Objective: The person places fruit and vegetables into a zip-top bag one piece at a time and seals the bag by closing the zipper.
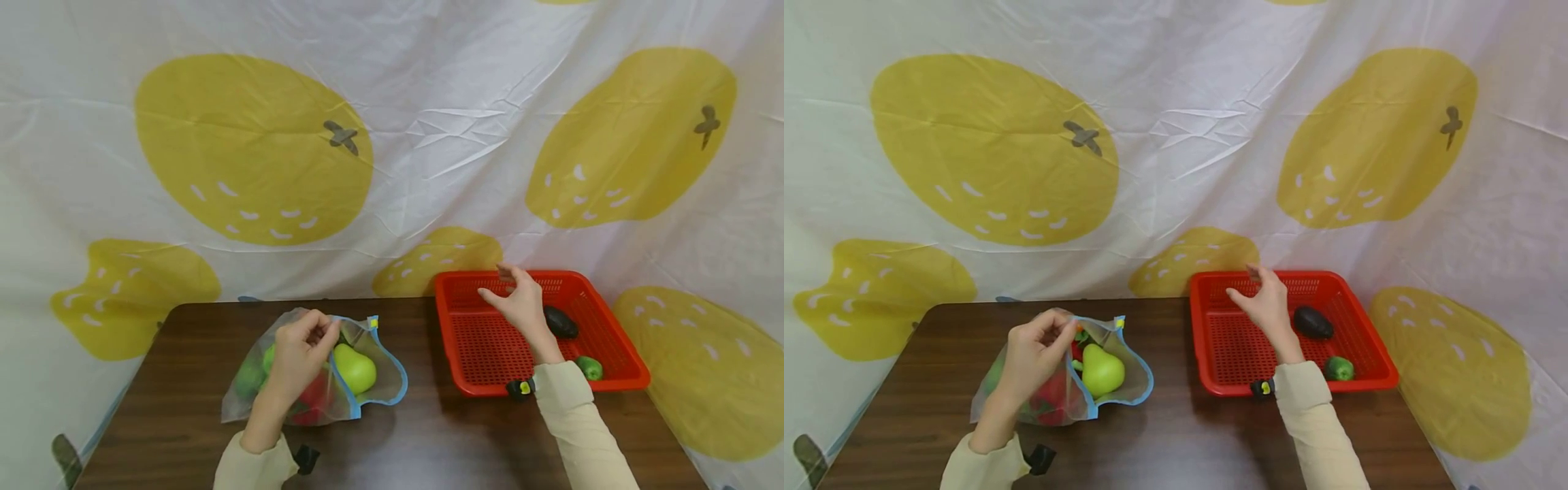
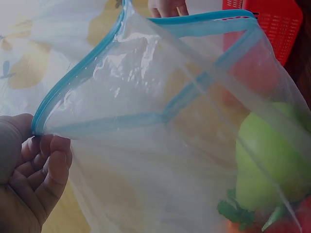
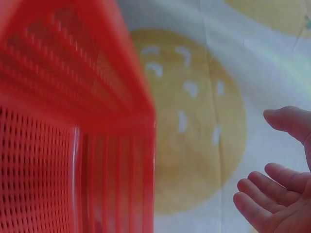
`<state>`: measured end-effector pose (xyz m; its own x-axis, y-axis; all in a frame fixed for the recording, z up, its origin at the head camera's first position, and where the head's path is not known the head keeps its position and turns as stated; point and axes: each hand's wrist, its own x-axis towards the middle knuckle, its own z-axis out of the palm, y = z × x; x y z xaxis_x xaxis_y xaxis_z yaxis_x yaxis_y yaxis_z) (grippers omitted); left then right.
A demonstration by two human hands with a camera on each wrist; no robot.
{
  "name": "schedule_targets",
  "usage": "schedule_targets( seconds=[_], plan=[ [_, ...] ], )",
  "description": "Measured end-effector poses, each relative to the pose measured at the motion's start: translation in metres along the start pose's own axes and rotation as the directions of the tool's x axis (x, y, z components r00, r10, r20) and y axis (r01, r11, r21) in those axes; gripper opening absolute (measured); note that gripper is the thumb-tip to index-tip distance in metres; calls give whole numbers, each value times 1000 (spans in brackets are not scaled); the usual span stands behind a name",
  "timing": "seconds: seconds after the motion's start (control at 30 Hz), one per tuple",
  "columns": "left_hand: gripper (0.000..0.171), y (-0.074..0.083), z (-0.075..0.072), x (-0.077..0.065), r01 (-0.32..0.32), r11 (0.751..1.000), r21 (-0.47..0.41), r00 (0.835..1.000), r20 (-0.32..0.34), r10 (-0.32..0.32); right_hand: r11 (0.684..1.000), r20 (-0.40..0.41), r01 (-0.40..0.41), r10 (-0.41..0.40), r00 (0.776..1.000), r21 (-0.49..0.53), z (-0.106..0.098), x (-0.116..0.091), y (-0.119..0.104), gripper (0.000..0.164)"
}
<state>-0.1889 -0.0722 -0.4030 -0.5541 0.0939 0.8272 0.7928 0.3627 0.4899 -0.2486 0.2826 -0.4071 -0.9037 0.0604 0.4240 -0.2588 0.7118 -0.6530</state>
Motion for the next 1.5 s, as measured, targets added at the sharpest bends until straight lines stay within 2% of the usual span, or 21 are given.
schedule_targets(
  seconds=[0.17,0.4,0.5,0.67,0.8,0.97,1.13,1.23,1.33,1.5],
  plan=[
    [29,-3,0,-2,11,1000,2,1000,1,-11,996,33,-70,72,997,-50,-16,12,21,58],
    [28,31,-9,13,1,1000,-6,1000,-6,-1,978,64,-167,175,982,-122,-33,27,54,61],
    [28,31,-10,13,2,1000,-8,1000,-5,-2,961,104,-236,252,962,-146,-37,29,68,62],
    [29,30,-11,11,2,1000,-1,1000,-8,-2,919,177,-323,364,915,-225,-38,32,91,64],
    [29,24,-9,7,6,1000,10,1000,-5,-6,892,210,-346,413,886,-291,-40,32,106,65],
    [29,6,-7,-2,7,1000,20,1000,-3,-7,862,248,-377,468,848,-339,-41,27,121,66],
    [27,2,-8,-5,4,1000,14,1000,-1,-4,836,289,-400,515,807,-375,-40,21,129,66],
    [26,2,-9,-5,8,1000,10,1000,0,-8,836,318,-381,514,797,-396,-40,17,133,65],
    [26,3,-9,-5,12,1000,8,1000,5,-12,834,334,-350,505,796,-426,-41,12,138,64],
    [27,2,-6,-6,11,1000,7,1000,13,-11,811,330,-344,525,785,-473,-43,5,144,68]
  ],
)
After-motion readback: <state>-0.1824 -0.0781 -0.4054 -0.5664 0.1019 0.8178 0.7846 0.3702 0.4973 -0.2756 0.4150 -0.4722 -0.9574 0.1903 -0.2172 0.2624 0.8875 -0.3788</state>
